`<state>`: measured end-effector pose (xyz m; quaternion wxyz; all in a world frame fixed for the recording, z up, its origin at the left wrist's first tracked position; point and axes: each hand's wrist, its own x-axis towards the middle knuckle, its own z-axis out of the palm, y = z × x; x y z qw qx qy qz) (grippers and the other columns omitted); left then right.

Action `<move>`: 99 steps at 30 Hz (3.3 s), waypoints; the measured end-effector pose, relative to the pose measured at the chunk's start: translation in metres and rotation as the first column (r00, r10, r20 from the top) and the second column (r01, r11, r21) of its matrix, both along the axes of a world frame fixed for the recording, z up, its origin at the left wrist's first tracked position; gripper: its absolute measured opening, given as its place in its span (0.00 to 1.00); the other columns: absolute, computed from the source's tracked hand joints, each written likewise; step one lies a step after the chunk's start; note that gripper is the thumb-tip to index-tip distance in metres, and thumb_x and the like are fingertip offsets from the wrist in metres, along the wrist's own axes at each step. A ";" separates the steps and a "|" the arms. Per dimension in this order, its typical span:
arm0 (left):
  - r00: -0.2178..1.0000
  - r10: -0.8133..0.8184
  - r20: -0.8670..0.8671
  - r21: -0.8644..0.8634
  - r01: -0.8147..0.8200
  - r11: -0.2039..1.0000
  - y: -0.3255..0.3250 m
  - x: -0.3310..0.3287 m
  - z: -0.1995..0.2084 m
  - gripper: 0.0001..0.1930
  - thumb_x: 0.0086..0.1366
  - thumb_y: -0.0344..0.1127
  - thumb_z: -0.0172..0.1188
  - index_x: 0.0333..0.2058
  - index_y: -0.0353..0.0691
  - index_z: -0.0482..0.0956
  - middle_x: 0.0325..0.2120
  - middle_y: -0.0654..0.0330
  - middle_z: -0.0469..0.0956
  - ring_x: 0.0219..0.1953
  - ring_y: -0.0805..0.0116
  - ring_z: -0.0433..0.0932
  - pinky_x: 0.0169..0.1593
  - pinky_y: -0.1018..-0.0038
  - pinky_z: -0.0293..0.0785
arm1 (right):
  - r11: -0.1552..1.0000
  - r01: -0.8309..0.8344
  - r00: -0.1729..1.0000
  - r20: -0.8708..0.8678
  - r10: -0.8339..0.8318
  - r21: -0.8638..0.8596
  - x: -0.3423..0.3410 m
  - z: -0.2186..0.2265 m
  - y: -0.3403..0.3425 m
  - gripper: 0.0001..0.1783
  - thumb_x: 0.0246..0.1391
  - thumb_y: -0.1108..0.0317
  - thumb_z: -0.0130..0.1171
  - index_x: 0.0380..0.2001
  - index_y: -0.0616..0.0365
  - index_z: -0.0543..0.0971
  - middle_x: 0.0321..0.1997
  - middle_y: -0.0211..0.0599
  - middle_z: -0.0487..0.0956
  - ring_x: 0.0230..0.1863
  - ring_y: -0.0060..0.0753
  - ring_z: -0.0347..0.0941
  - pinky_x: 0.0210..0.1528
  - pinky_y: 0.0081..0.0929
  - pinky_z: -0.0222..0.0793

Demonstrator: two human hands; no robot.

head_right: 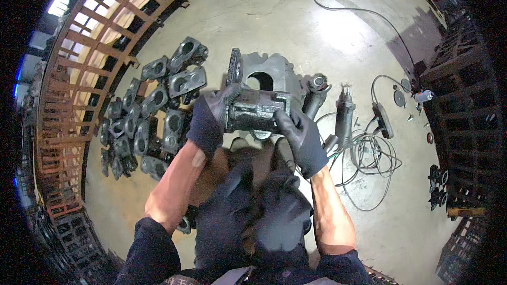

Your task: The person sits on the floor and uses a handheld angle grinder to smooth the surfaces of metal engine parts. After grinding, the person inspects the part and places it on a table with other finished parts before picking up another one to repeat the process.

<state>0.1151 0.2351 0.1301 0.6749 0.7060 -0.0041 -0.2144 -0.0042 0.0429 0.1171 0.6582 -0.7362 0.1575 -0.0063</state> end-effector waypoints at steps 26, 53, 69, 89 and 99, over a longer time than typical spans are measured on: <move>0.752 -0.511 0.417 0.521 0.263 0.812 -0.067 0.077 -0.063 0.30 0.66 0.53 0.59 0.52 0.28 0.76 0.43 0.39 0.80 0.48 0.50 0.81 0.52 0.62 0.75 | 0.594 0.126 0.991 -0.128 -0.039 0.795 0.071 -0.120 -0.049 0.26 0.70 0.52 0.48 0.58 0.63 0.76 0.53 0.41 0.80 0.50 0.31 0.79 0.54 0.29 0.76; 0.458 -0.889 0.022 0.855 0.453 0.254 -0.110 0.195 -0.108 0.29 0.72 0.55 0.41 0.56 0.35 0.74 0.53 0.38 0.76 0.53 0.43 0.77 0.56 0.60 0.72 | 0.848 0.493 0.798 -0.491 -0.351 0.196 0.033 -0.194 -0.091 0.18 0.64 0.57 0.58 0.48 0.60 0.80 0.38 0.39 0.85 0.35 0.27 0.82 0.36 0.23 0.78; 0.723 -0.669 0.174 0.392 0.572 0.721 -0.101 -0.065 -0.137 0.24 0.60 0.41 0.66 0.52 0.40 0.73 0.31 0.46 0.81 0.33 0.50 0.83 0.36 0.59 0.78 | 0.955 0.268 0.839 -0.456 -0.295 -0.126 0.048 -0.302 -0.150 0.20 0.55 0.55 0.63 0.40 0.63 0.84 0.35 0.42 0.85 0.33 0.33 0.81 0.36 0.29 0.77; 0.567 -0.823 -0.046 -0.687 0.580 0.438 -0.187 -0.115 -0.146 0.23 0.71 0.40 0.55 0.58 0.33 0.64 0.46 0.58 0.76 0.47 0.67 0.75 0.57 0.67 0.72 | 0.779 0.363 0.932 -0.189 -0.310 0.511 0.002 -0.015 -0.105 0.43 0.51 0.40 0.64 0.58 0.66 0.71 0.42 0.44 0.79 0.39 0.38 0.78 0.40 0.34 0.78; 0.151 -0.902 -0.404 -0.601 -0.788 0.137 -0.212 -0.135 -0.147 0.15 0.71 0.43 0.56 0.50 0.42 0.74 0.43 0.63 0.79 0.48 0.72 0.77 0.56 0.74 0.74 | 0.984 0.093 0.975 -0.185 -0.120 -0.153 0.015 0.009 -0.109 0.45 0.51 0.33 0.63 0.54 0.66 0.71 0.43 0.43 0.79 0.42 0.34 0.78 0.46 0.33 0.74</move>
